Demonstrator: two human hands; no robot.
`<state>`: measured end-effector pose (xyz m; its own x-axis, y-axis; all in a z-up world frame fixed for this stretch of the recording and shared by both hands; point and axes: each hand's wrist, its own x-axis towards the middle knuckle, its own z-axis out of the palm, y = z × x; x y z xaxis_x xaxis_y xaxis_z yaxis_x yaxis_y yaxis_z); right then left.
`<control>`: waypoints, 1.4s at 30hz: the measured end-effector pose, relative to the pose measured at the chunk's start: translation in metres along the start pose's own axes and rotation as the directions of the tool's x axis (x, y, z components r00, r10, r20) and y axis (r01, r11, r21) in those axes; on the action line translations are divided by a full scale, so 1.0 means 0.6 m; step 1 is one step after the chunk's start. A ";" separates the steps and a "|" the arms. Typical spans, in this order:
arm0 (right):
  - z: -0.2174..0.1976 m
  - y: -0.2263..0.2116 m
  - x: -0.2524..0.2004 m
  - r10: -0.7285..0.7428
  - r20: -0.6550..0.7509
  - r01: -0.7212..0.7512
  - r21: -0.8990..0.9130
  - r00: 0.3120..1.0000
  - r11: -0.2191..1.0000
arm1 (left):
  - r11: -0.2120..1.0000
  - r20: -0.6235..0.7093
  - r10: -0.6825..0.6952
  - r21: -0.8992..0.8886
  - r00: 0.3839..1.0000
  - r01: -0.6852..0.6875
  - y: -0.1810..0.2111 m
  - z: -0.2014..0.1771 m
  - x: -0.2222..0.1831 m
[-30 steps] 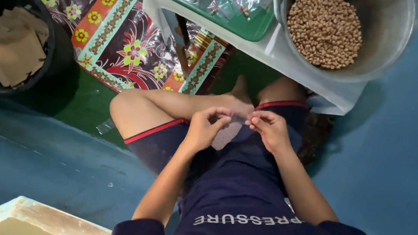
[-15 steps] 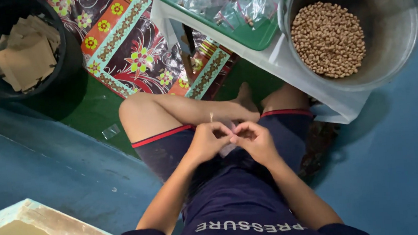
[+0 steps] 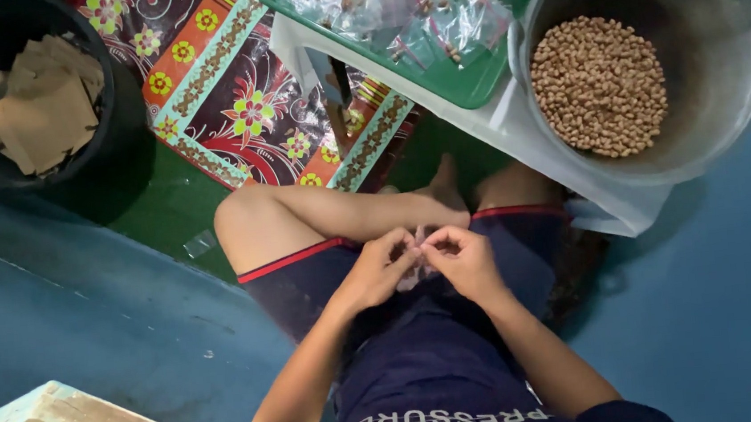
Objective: The person manually packs small quantities of peanuts into small plastic zip-lock bags while sitting on the floor.
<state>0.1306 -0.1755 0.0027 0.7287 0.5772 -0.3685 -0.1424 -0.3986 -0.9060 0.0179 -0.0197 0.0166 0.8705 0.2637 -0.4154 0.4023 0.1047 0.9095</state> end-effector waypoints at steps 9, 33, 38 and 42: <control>0.015 0.007 0.010 -0.285 -0.122 0.207 -0.434 0.951 0.877 | 0.976 -0.227 0.088 0.214 0.970 -0.038 -0.029 0.022 0.002; -0.107 -0.084 0.011 0.043 -0.047 -0.014 0.498 0.998 0.867 | 0.976 -0.156 0.107 -0.173 0.982 -0.134 0.080 -0.065 0.021; -0.241 -0.244 -0.012 -0.569 -0.425 0.646 0.052 0.704 0.761 | 0.866 -0.143 0.285 0.463 0.948 -0.190 0.027 -0.128 0.132; -0.382 -0.239 0.069 -0.406 -0.641 0.417 -0.144 0.651 0.897 | 0.690 -0.126 0.221 0.721 0.967 -0.064 -0.092 -0.133 0.212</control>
<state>0.3351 -0.2579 0.1651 0.9619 0.0810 0.2613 0.2730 -0.2198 -0.9366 0.0837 0.0844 -0.0849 0.8953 0.3988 -0.1988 0.4262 -0.6363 0.6430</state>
